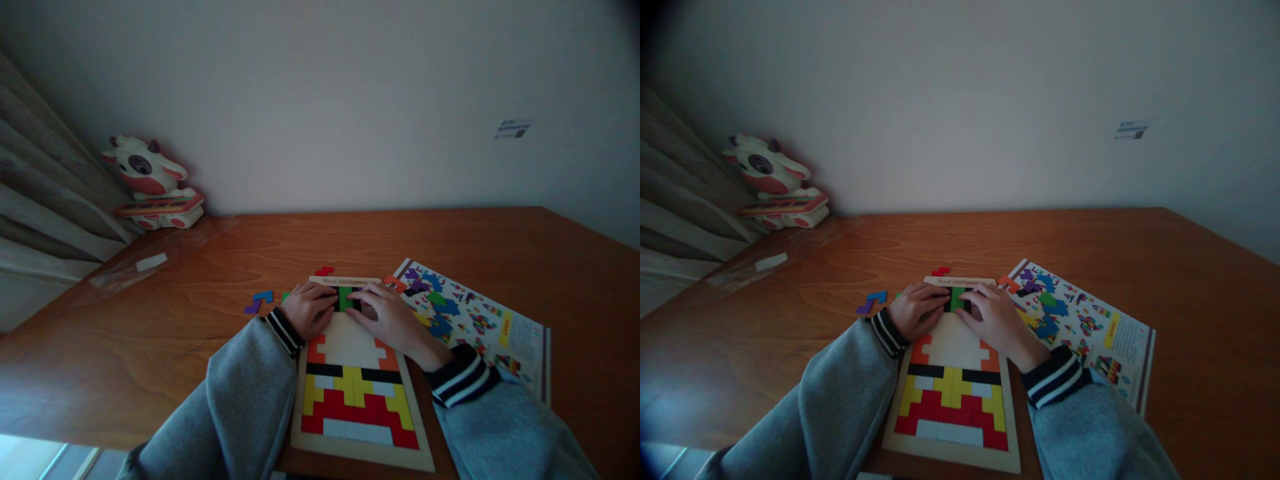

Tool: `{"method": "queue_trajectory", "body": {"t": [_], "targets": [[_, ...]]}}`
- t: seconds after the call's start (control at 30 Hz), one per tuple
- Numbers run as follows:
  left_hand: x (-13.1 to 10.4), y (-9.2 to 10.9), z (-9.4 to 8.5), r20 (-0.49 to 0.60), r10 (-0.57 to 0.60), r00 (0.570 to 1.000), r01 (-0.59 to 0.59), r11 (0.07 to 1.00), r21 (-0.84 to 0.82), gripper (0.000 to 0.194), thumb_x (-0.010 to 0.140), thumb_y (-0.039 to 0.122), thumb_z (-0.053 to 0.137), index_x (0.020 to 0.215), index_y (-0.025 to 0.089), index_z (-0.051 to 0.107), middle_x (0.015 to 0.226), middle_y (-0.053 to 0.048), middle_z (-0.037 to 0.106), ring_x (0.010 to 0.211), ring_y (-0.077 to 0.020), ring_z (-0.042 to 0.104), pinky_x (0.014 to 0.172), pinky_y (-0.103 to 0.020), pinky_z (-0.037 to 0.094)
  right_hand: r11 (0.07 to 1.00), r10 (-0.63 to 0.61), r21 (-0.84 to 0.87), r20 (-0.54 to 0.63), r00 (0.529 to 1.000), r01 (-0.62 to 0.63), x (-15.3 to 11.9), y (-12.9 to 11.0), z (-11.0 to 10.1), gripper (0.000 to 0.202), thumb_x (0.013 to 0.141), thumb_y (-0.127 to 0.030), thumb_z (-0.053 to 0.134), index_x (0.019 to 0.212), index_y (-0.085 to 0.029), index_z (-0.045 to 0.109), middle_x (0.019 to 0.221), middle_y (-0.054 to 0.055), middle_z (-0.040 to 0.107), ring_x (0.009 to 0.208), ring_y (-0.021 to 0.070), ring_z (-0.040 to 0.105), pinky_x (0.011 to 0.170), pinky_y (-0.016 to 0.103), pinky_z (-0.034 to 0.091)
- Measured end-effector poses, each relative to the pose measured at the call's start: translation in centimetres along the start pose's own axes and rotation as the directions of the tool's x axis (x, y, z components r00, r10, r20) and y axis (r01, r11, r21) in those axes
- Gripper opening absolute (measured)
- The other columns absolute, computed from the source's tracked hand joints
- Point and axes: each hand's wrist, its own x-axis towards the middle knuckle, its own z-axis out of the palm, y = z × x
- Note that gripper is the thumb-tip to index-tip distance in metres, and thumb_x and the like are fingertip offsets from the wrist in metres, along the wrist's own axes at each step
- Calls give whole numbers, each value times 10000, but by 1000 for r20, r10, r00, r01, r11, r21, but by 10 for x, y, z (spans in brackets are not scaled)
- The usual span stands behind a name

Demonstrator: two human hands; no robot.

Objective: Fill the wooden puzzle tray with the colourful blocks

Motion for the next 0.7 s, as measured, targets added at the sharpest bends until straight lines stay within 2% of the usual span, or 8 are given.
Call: {"method": "queue_trajectory", "body": {"t": [0.2,0.37,0.43,0.57,0.63,0.7], "targets": [[0,1,1,-4,2,1000,-2,1000,2,273,945,262,505,1099,190,719,1153,-109,697,1027,-244,636,866,-422,527,992,26,124,-40,999,-21,3,-4,-4,193,947,-345,578,1016,-227,715,977,71,705,924,223,653,821,379,530],[2,0,-9,-31,-6,1000,7,999,37,261,947,245,502,1096,186,709,1140,-110,701,1020,-237,636,868,-422,525,987,104,136,-162,981,-82,4,12,-15,253,980,-367,501,954,-208,695,870,60,696,800,202,647,764,351,509],[0,-8,-16,-49,-13,999,16,998,64,259,942,240,506,1098,184,704,1129,-112,705,1004,-233,642,865,-417,528,982,177,117,-255,951,-151,3,25,-22,278,972,-403,500,961,-197,686,874,69,700,765,204,641,738,349,505],[-13,-40,-36,-50,-43,998,50,988,143,264,927,242,527,1118,179,697,1115,-112,713,989,-245,654,864,-424,538,945,321,81,-407,855,-317,-6,56,-39,351,939,-480,510,973,-180,691,927,98,721,777,221,652,746,360,504],[-23,-55,-48,-15,-42,999,44,987,152,267,928,255,525,1119,185,698,1119,-110,714,1005,-251,657,871,-425,542,916,372,27,-430,823,-400,-12,71,-48,389,923,-518,503,945,-185,703,903,99,724,749,230,645,727,372,496],[-33,-65,-58,25,-55,998,51,990,133,293,913,324,575,1145,188,689,1110,-113,716,1009,-252,667,893,-425,545,900,402,5,-401,823,-437,-17,83,-55,409,910,-541,499,928,-192,711,892,95,724,748,232,644,733,375,493]]}}
